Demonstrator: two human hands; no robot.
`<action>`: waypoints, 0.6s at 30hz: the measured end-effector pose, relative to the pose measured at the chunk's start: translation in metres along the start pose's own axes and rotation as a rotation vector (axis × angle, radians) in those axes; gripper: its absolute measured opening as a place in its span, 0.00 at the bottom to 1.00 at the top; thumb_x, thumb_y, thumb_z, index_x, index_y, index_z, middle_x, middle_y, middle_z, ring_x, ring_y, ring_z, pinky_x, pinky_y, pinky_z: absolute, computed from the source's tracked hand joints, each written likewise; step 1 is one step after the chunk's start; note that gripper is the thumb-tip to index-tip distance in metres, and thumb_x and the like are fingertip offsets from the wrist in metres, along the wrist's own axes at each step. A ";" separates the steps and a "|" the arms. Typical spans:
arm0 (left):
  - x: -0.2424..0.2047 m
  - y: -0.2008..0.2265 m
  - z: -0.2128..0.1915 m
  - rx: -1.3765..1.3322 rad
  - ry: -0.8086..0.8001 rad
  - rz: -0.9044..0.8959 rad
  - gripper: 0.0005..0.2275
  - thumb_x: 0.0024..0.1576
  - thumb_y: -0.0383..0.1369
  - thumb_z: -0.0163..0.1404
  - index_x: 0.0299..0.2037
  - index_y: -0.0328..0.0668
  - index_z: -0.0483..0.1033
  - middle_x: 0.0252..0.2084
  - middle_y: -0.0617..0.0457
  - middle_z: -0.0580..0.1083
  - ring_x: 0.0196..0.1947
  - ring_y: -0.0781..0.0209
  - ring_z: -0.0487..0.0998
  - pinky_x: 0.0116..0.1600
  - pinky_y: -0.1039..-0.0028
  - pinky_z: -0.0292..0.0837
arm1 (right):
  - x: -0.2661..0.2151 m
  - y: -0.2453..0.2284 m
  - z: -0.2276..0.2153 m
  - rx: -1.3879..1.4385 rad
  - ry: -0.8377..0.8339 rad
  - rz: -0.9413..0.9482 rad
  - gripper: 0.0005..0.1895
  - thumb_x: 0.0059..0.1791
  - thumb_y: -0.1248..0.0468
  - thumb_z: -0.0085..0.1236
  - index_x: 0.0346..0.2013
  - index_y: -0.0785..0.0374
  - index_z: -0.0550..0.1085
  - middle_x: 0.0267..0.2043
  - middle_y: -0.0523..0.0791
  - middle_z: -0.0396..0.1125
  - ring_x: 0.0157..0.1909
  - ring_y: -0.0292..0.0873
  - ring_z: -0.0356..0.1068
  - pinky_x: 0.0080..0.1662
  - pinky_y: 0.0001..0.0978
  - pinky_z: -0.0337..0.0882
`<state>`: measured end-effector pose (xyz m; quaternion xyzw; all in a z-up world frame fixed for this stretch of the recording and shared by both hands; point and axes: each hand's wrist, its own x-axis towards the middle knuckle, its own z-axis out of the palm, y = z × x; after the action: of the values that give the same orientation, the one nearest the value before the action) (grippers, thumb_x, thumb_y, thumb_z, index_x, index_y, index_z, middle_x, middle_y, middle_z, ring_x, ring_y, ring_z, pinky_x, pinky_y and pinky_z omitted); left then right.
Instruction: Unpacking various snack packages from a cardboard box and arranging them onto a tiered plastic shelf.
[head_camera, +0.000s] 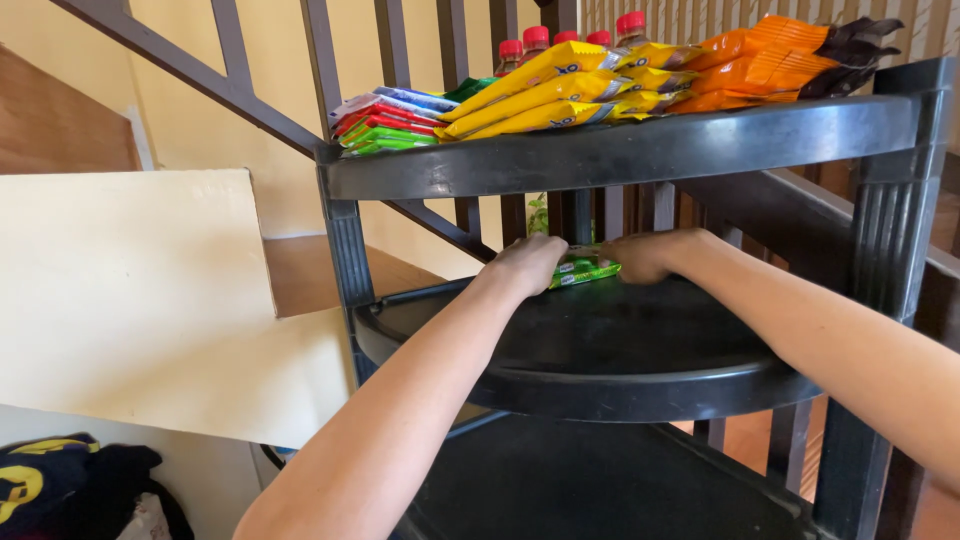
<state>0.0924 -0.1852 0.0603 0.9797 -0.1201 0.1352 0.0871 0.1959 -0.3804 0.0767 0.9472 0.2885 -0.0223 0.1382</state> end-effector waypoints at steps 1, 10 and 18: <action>-0.005 0.003 -0.003 -0.001 0.001 0.001 0.18 0.58 0.16 0.45 0.56 0.44 0.73 0.59 0.45 0.74 0.59 0.45 0.76 0.59 0.57 0.75 | -0.003 -0.003 -0.001 -0.002 0.000 0.001 0.30 0.50 0.66 0.50 0.69 0.53 0.65 0.68 0.51 0.64 0.69 0.53 0.64 0.66 0.43 0.64; 0.005 -0.007 0.009 -0.028 0.042 -0.014 0.18 0.60 0.18 0.44 0.57 0.44 0.75 0.58 0.46 0.75 0.58 0.47 0.77 0.60 0.58 0.74 | -0.002 -0.006 0.002 0.028 0.001 0.073 0.37 0.50 0.68 0.45 0.74 0.54 0.52 0.62 0.57 0.68 0.61 0.56 0.71 0.58 0.47 0.70; 0.006 -0.012 0.004 -0.101 -0.026 -0.059 0.23 0.56 0.15 0.45 0.60 0.46 0.72 0.62 0.46 0.71 0.60 0.46 0.74 0.60 0.59 0.73 | 0.005 0.005 0.002 0.045 -0.032 0.010 0.42 0.50 0.63 0.51 0.76 0.48 0.46 0.71 0.52 0.59 0.67 0.53 0.65 0.64 0.45 0.65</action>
<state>0.1027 -0.1758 0.0562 0.9788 -0.0992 0.1134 0.1389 0.2022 -0.3820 0.0755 0.9510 0.2809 -0.0433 0.1215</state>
